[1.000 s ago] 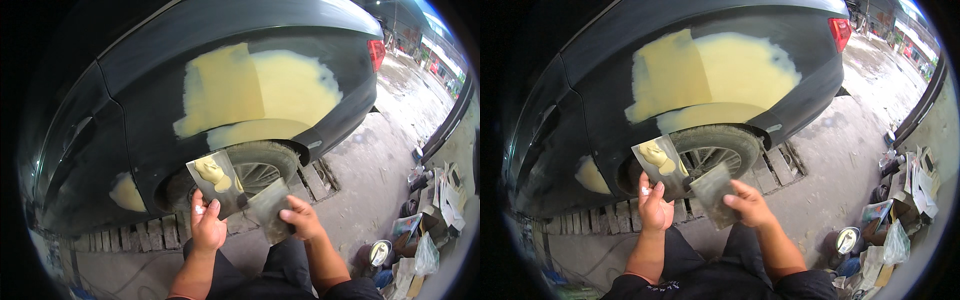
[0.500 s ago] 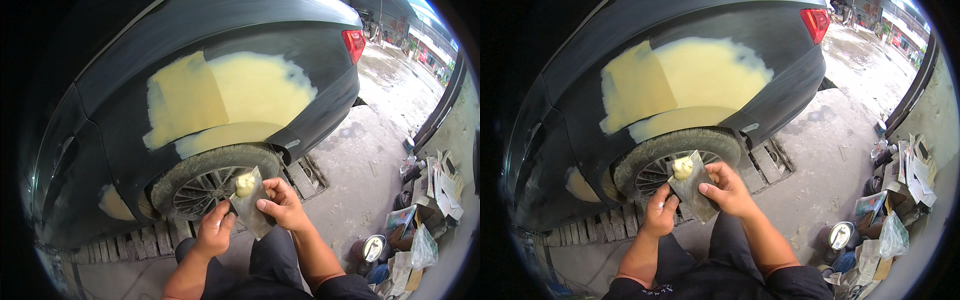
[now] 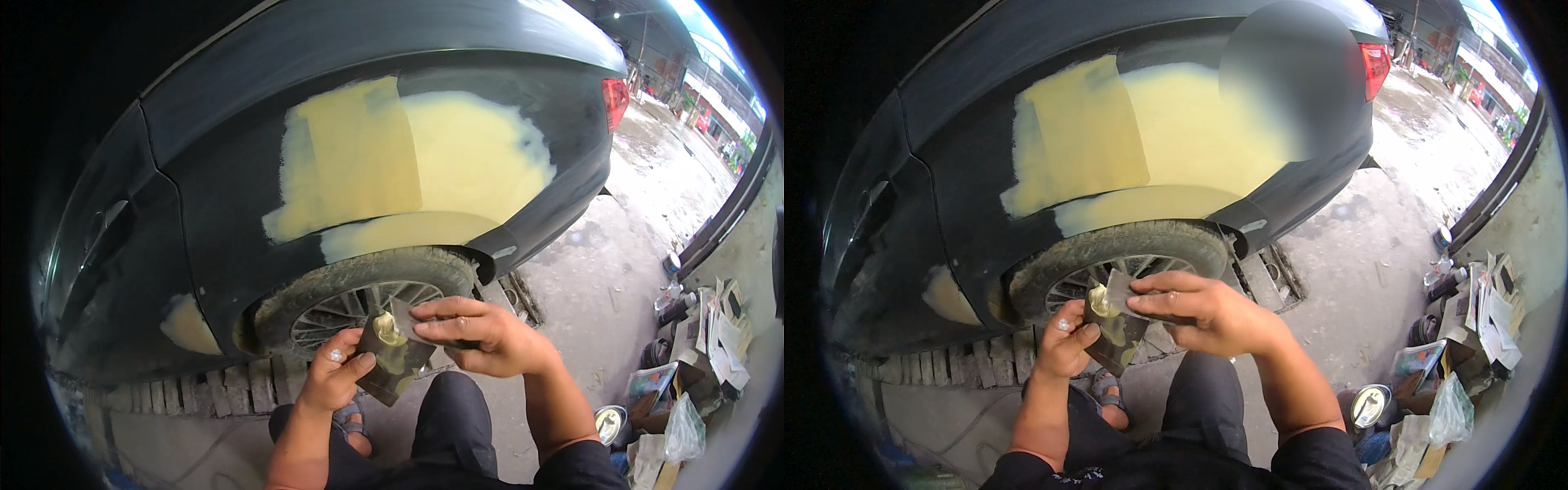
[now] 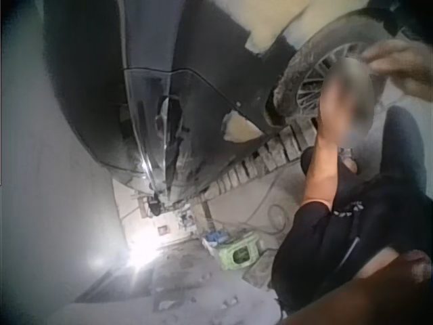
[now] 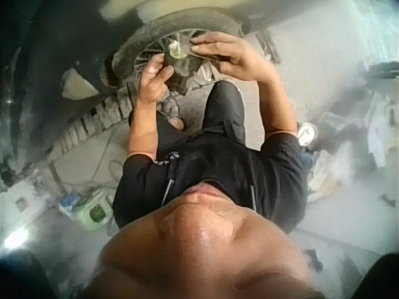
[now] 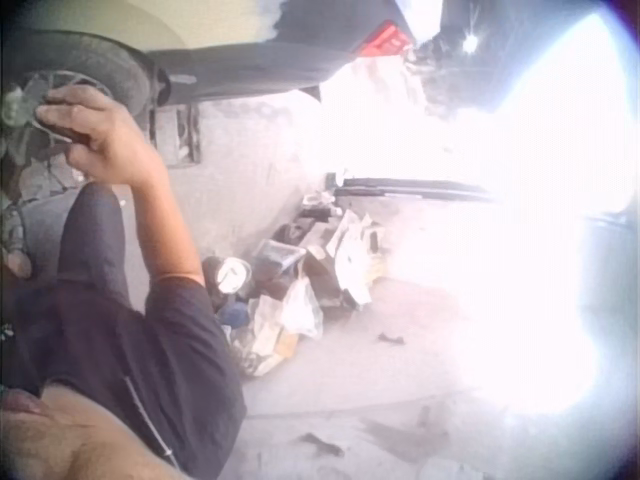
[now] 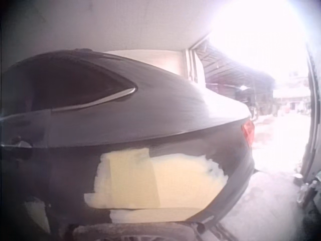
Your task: The person scoops body filler from a container onto a metal plate with a stick, then uses spreaders to apply and smooth the filler onto a car's rear quarter panel.
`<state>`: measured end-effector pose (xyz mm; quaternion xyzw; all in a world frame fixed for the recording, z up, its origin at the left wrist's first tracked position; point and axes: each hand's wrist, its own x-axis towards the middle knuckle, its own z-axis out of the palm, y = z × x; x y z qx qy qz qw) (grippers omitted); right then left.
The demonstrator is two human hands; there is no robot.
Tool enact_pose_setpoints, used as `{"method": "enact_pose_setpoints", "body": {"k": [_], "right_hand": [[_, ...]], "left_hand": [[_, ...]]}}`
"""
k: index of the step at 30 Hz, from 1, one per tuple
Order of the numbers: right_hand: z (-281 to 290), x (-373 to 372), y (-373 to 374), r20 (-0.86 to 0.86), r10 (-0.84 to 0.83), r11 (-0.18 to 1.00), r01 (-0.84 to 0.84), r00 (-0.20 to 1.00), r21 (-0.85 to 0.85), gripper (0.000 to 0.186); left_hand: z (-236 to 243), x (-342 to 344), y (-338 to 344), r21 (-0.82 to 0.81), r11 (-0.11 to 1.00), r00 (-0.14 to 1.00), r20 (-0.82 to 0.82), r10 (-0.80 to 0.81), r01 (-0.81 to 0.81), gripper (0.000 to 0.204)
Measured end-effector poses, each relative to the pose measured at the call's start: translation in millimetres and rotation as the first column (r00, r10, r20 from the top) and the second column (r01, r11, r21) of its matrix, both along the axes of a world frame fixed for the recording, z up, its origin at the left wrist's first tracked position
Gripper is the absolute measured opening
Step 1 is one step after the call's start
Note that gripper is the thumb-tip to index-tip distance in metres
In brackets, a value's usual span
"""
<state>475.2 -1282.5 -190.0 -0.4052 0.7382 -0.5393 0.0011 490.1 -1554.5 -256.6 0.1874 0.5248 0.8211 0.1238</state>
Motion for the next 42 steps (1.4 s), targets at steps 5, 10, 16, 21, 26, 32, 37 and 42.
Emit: {"method": "enact_pose_setpoints", "body": {"k": [5,10,16,21,26,32,37,42], "right_hand": [[-18.8,-7.8,9.1,-0.309,-0.476,0.838,0.531,0.823,0.122,0.043],[-10.2,17.9,-21.1,-0.576,-0.579,0.707,0.707,0.577,-0.003,0.045],[-16.0,21.3,-42.2,-0.664,-0.509,0.688,0.722,0.548,0.07,0.049],[-31.3,14.2,-32.7,-0.599,-0.502,0.669,0.719,0.624,0.189,0.047],[7.2,-28.8,0.5,-0.555,-0.729,0.52,0.851,0.401,-0.069,0.049],[73.7,-84.9,-2.5,-0.639,-0.744,0.331,0.938,0.194,-0.1,0.051],[96.5,-111.9,-24.3,-0.628,-0.753,0.317,0.944,0.194,-0.089,0.049],[96.3,-123.2,-38.5,-0.672,-0.728,0.281,0.953,0.133,-0.116,0.05]], "left_hand": [[26.4,3.9,19.2,0.047,0.984,0.985,0.005,0.17,-0.17,0.033],[33.1,3.0,30.4,0.064,0.968,0.966,0.109,0.234,-0.241,0.034],[31.5,5.5,36.1,-0.051,0.952,0.951,0.05,0.304,-0.302,0.034],[13.0,0.0,21.9,-0.363,0.641,0.706,-0.569,0.423,-0.676,0.033],[-5.2,-5.5,2.5,-0.129,0.89,0.879,-0.269,0.393,-0.437,0.03],[-116.9,11.0,-27.9,0.016,1.0,0.923,0.384,0.002,-0.009,0.032],[-171.4,3.9,-48.0,-0.033,0.999,0.843,0.539,0.002,0.019,0.034],[-189.0,-4.5,-50.3,0.016,0.999,0.848,0.529,0.021,-0.034,0.037]]}}
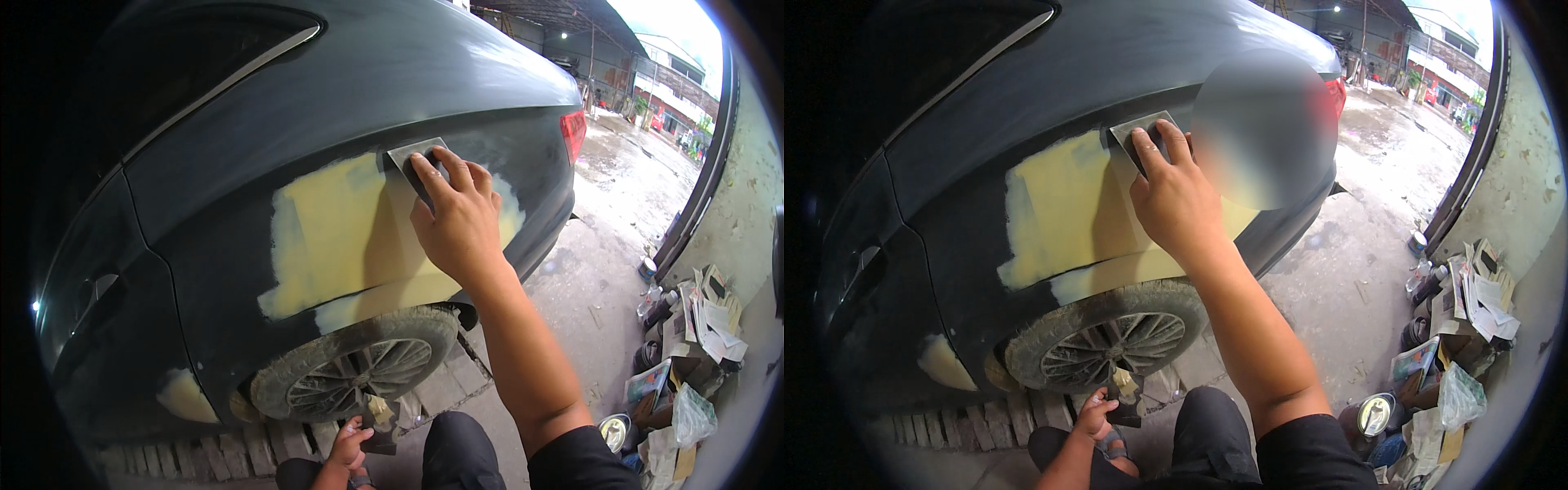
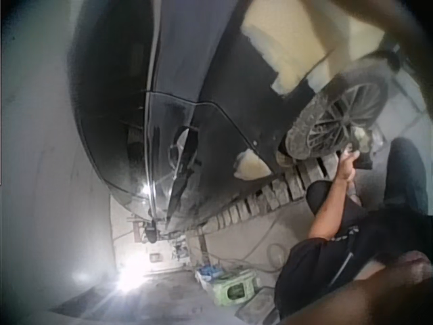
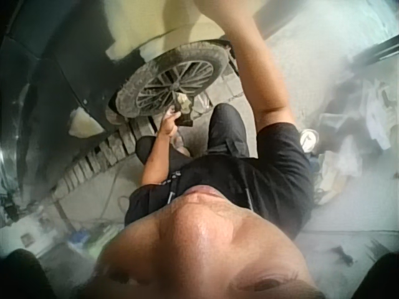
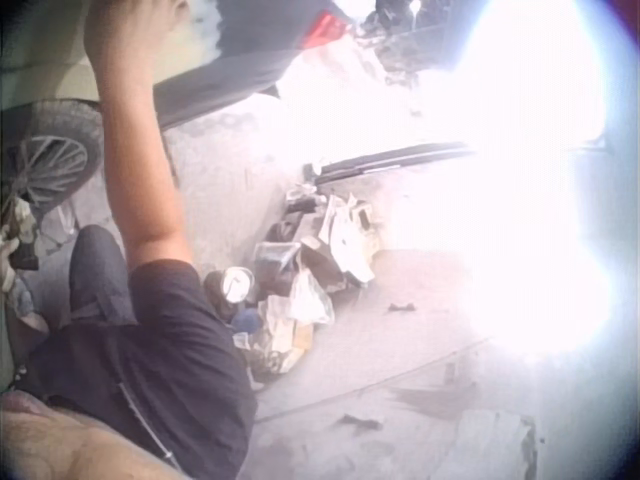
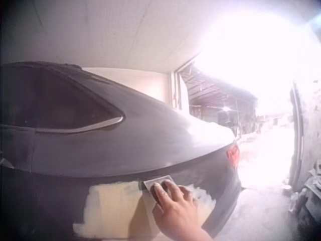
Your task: The person scoops body filler from a container onto a metal plate with a stick, then uses spreaders to apply and smooth the filler onto a car's rear quarter panel.
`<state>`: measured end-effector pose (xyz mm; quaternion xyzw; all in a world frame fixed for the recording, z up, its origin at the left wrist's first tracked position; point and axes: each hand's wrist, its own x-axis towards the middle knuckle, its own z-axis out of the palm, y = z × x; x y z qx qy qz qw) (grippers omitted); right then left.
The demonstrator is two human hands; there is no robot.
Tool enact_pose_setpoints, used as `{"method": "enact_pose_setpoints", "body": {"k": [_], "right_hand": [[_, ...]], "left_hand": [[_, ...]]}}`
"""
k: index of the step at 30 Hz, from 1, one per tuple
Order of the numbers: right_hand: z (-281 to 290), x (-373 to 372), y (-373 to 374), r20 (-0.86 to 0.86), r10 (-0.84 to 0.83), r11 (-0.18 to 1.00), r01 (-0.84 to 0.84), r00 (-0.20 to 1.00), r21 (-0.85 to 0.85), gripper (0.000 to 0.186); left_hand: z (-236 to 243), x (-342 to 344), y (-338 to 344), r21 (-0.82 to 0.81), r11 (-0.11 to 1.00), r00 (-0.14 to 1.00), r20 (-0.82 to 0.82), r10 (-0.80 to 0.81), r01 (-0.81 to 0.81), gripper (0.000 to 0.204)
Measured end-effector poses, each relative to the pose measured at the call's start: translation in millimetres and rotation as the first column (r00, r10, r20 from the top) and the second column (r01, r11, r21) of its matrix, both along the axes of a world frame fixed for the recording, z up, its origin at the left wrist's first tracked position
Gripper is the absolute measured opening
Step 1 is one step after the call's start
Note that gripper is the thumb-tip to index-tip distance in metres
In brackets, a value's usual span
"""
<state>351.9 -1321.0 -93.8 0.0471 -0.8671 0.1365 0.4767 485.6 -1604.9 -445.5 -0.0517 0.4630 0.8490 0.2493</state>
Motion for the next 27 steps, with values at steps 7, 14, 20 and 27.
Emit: {"method": "enact_pose_setpoints", "body": {"k": [7,14,20,27], "right_hand": [[-0.5,-6.3,-11.8,-0.071,-0.022,0.999,0.024,0.997,0.024,0.052],[-1.2,1.9,-12.2,-0.017,-0.007,0.998,0.008,1.0,0.061,0.052],[-0.6,-7.3,-28.0,-0.103,-0.008,0.999,0.012,0.995,0.043,0.052],[1.1,-2.2,-19.4,-0.092,-0.016,0.999,0.019,0.996,0.03,0.054]], "left_hand": [[-14.4,-3.3,-6.5,-0.024,0.995,0.994,0.059,-0.092,0.094,0.038],[-23.6,-7.2,-12.7,-0.007,0.997,0.996,0.034,-0.081,0.081,0.038],[-21.9,-10.6,-11.3,0.01,0.993,0.992,0.041,-0.119,0.119,0.04],[-7.6,-6.7,-8.2,-0.077,0.993,0.996,0.011,-0.089,0.09,0.038]]}}
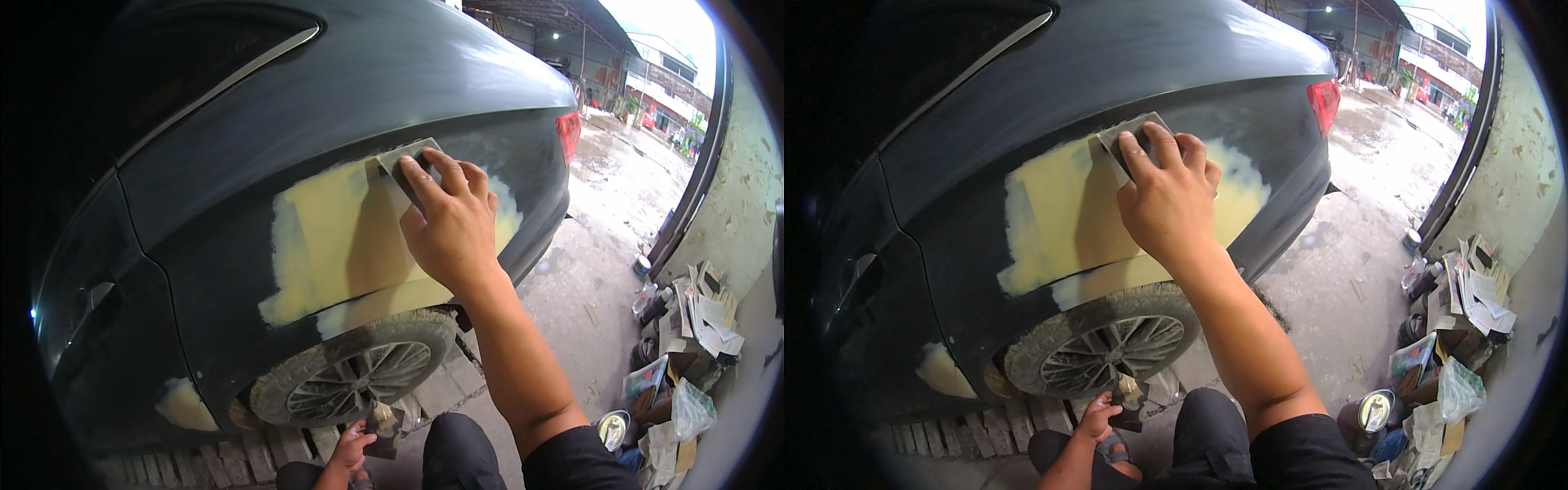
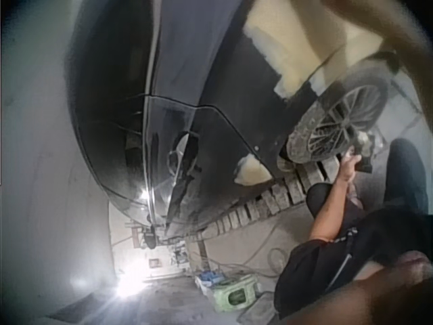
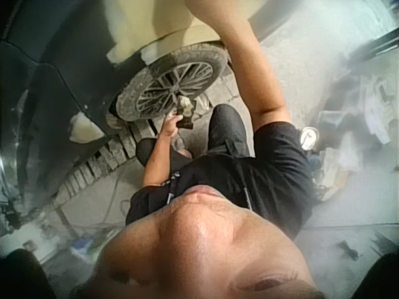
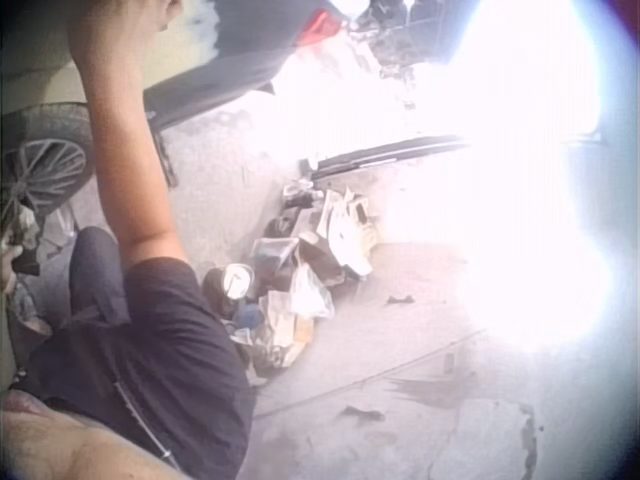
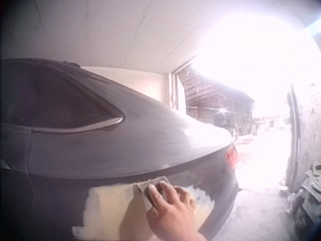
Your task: The person scoops body filler from a container onto a metal plate with a stick, then uses spreaders to apply and smooth the filler onto a car's rear quarter panel.
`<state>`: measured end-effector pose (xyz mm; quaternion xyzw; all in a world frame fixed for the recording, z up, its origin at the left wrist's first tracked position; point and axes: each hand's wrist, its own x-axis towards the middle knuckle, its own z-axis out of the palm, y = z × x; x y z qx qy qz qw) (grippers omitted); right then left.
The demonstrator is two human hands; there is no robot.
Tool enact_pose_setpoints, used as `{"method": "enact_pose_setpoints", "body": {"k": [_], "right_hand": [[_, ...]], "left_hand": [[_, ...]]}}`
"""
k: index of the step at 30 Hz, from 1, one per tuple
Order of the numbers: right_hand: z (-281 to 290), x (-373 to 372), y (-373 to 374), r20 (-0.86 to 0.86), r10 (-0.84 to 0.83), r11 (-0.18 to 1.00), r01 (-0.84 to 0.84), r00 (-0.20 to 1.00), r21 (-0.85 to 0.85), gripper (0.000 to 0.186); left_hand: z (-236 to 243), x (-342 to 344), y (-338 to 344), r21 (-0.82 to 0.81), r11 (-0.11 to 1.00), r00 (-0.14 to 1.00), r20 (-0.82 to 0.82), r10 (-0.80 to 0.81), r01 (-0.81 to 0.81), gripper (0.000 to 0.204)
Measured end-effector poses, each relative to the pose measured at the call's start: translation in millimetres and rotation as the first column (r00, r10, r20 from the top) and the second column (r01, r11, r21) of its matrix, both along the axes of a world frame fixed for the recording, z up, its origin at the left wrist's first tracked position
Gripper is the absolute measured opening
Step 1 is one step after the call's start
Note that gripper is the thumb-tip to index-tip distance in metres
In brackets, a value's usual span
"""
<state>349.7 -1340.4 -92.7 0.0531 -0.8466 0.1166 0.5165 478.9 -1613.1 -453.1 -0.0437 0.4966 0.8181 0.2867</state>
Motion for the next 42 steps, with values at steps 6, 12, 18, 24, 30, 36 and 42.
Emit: {"method": "enact_pose_setpoints", "body": {"k": [6,12,18,24,30,36,42], "right_hand": [[-3.1,-6.6,-9.8,-0.005,0.003,1.0,-0.003,1.0,0.006,0.055],[-1.8,-3.3,-1.1,-0.056,-0.01,1.0,0.009,0.998,-0.023,0.056],[-4.8,-7.0,-21.7,-0.007,0.027,0.999,-0.026,1.0,0.021,0.055],[0.8,-1.7,-8.6,-0.084,0.009,0.999,-0.012,0.996,-0.033,0.052],[-7.8,-6.9,-21.0,-0.036,0.028,1.0,-0.027,0.999,0.009,0.05],[5.4,-2.9,5.0,-0.025,-0.02,0.999,0.019,0.999,-0.04,0.054],[-6.5,-5.5,3.9,0.033,0.006,1.0,-0.006,0.999,0.008,0.058]], "left_hand": [[-5.0,-3.8,8.3,0.049,0.998,0.998,0.04,-0.042,0.04,0.039],[-1.1,-1.2,10.2,0.001,1.0,0.999,0.025,-0.027,0.027,0.037],[-16.6,-4.2,10.7,0.016,1.0,0.999,0.025,-0.024,0.023,0.035],[-11.5,-1.6,10.8,0.014,0.999,0.999,0.006,-0.047,0.047,0.035],[6.4,-5.0,26.9,-0.088,0.996,0.997,0.076,-0.01,0.017,0.039],[-11.5,-2.9,11.8,0.018,0.998,0.998,0.014,-0.064,0.064,0.037],[-12.7,-8.6,19.5,0.008,0.999,0.999,0.038,-0.035,0.035,0.037]]}}
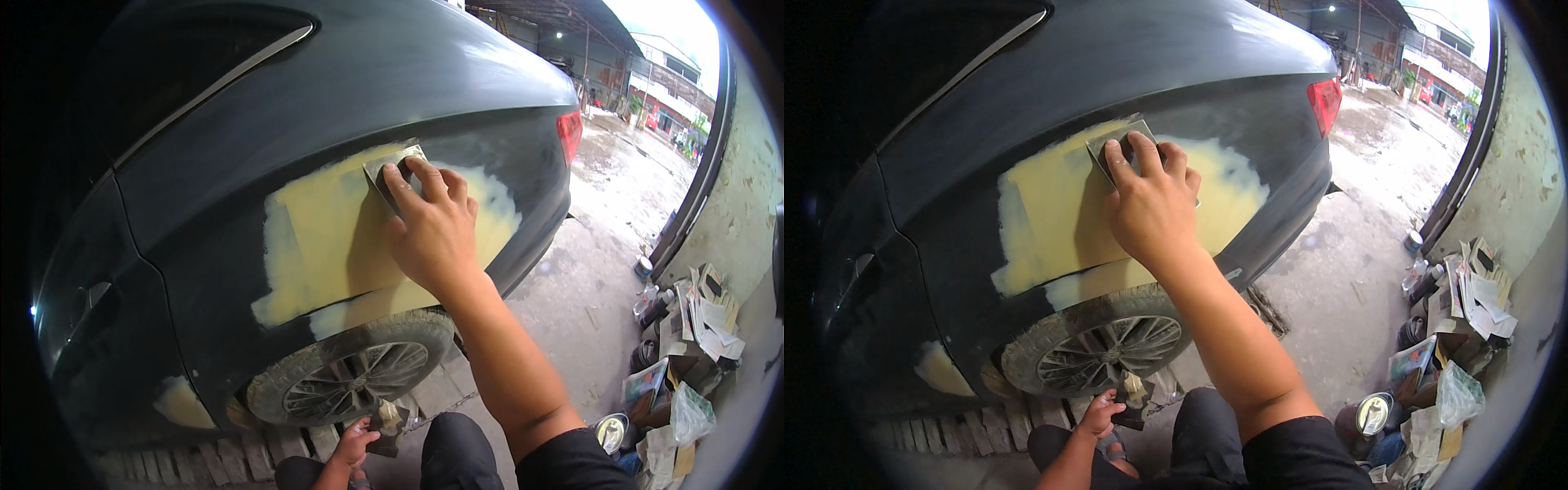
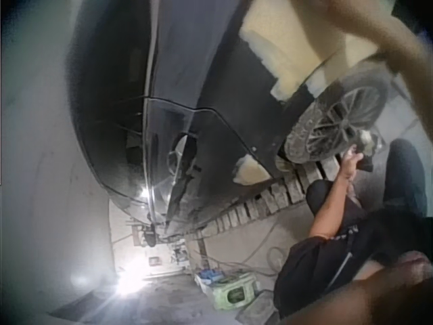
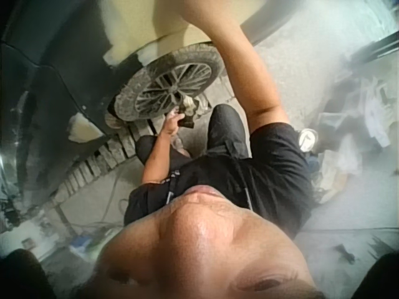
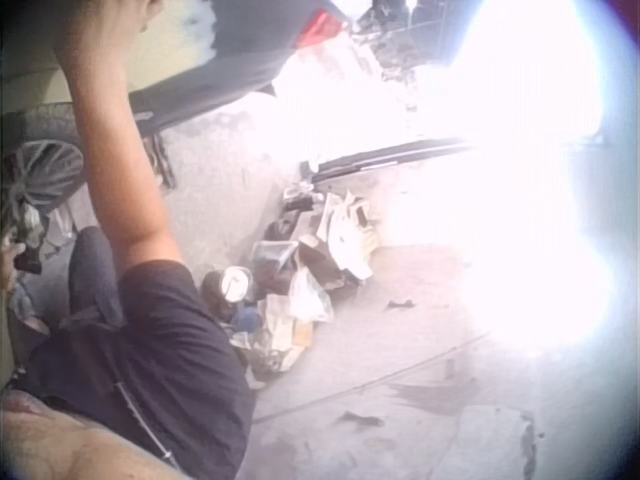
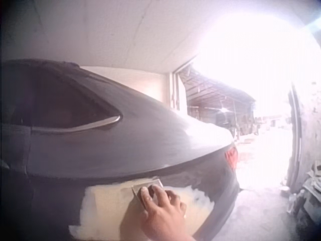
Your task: The person scoops body filler from a container onto a metal plate with a stick, then uses spreaders to apply and smooth the filler onto a car's rear quarter panel.
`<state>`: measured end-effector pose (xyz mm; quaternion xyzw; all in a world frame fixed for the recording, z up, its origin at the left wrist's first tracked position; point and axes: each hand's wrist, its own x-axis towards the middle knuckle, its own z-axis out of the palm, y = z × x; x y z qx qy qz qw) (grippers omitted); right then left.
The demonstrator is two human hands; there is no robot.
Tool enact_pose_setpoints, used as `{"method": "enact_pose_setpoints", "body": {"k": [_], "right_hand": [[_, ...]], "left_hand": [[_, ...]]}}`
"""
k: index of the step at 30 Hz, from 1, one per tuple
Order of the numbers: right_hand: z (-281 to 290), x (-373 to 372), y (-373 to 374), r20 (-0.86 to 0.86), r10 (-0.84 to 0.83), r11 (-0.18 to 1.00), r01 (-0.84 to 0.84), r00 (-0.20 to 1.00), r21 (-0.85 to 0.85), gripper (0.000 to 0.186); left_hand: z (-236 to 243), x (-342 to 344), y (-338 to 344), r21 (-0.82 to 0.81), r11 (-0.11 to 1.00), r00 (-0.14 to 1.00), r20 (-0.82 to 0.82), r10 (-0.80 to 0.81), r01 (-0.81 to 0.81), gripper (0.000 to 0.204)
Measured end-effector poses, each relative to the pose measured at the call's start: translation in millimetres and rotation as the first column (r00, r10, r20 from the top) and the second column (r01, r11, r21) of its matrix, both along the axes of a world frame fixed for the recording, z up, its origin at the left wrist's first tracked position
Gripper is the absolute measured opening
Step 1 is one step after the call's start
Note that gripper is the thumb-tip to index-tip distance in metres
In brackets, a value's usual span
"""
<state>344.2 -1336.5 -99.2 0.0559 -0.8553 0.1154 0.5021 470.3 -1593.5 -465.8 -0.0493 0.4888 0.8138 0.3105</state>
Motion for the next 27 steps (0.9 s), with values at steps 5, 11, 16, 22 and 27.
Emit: {"method": "enact_pose_setpoints", "body": {"k": [5,11,16,22,27], "right_hand": [[12.0,9.2,9.6,-0.015,0.018,1.0,-0.018,1.0,-0.025,0.054],[5.5,6.9,-7.8,0.052,0.018,0.999,-0.019,0.999,0.029,0.053],[-0.4,19.5,-7.2,0.137,0.042,0.998,-0.047,0.99,0.03,0.053],[-18.1,31.5,-3.7,0.182,0.063,0.997,-0.07,0.981,0.031,0.055],[-38.6,39.3,-4.3,0.216,0.063,0.997,-0.07,0.974,0.027,0.058]], "left_hand": [[-6.2,0.4,-2.9,0.022,0.999,0.999,-0.033,-0.026,0.027,0.036],[2.4,-3.5,2.9,0.032,0.999,0.999,-0.029,-0.022,0.023,0.036],[8.4,-5.5,7.8,0.054,0.998,1.0,-0.013,-0.011,0.012,0.034],[11.3,-9.5,13.4,0.06,0.998,1.0,-0.013,-0.024,0.025,0.032],[15.9,-9.5,14.8,0.085,0.996,0.999,-0.041,-0.031,0.035,0.033]]}}
